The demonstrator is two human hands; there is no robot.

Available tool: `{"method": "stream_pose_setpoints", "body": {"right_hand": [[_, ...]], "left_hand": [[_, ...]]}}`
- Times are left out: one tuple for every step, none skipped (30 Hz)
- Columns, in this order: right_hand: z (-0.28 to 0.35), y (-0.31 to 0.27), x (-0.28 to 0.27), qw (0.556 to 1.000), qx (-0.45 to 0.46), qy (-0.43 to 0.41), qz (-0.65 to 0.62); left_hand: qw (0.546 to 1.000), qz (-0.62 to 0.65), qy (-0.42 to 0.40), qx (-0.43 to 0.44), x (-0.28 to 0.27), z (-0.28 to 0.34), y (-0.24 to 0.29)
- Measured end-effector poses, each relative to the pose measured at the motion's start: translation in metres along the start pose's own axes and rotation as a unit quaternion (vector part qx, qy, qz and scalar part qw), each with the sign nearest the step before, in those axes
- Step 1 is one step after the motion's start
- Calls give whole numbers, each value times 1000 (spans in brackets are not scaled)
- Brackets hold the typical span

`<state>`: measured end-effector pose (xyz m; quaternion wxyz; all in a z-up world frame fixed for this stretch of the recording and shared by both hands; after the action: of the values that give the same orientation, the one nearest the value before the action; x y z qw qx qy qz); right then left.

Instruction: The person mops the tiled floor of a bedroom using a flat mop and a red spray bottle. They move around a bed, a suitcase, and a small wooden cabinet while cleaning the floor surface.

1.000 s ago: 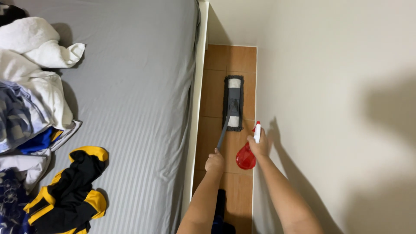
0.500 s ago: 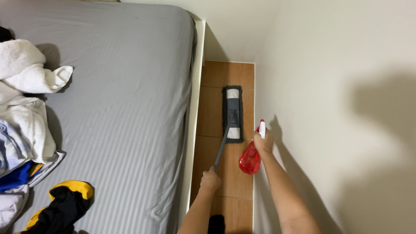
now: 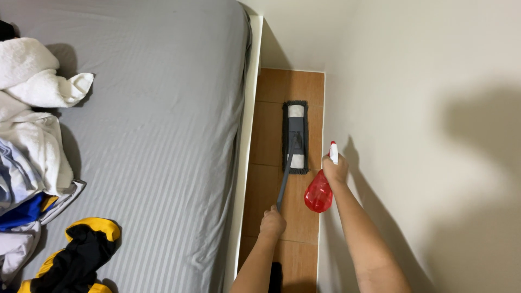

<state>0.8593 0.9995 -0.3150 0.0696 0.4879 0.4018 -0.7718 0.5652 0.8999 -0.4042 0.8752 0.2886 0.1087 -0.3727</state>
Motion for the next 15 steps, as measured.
{"method": "stream_pose_setpoints", "body": {"right_hand": [[2,-1,-3,1000,-1,1,1],[6,-3,-2,999,-4,-14,-29],[10,-5,-1,998,-8,-30,-58],[10,-1,5,998,-8,-30,-60],[10,-1,8,999,-37,-8,-37],[12,-1,12,998,-67,12,-12],[12,-3,16,998,-68,10,-12],[13,0,24,998,-55,-16,15],[13,3,32,997,-43,-42,41],[16,-2,31,997,-43,-41,42],[18,-9,33,997,-46,-55,32],[22,-13,36,996,-47,-69,23],[31,-16,33,996,-46,-69,24],[36,-26,34,994,-64,-90,-14],[42,-36,34,989,-81,-111,-53]], "left_hand": [[1000,1,-1,1,0,2,3],[1000,0,2,-4,-2,6,4],[1000,0,5,-9,-4,10,4],[1000,-1,7,-8,-5,9,8],[1000,-1,8,-16,-6,9,10],[1000,1,8,-27,-5,11,10],[1000,1,9,-29,-6,11,10],[1000,-3,11,-23,-5,11,10],[1000,-7,13,-17,-4,11,11],[1000,-7,13,-16,-4,12,11],[1000,-3,15,-14,-5,14,11],[1000,1,17,-13,-5,16,11],[1000,1,16,-13,-3,15,8],[1000,7,24,-10,-5,12,9],[999,13,32,-7,-7,9,10]]}}
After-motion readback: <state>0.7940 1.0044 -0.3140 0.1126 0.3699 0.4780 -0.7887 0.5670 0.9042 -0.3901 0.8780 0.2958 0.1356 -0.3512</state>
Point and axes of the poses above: each hand's wrist, its own z-axis away from the middle knuckle, its own x-axis out of the palm, y = z × x, the point moved 8 cm from there along -z, towards the middle knuckle, and after that the axes turned 15 degrees about z, right-handed, at the moved point
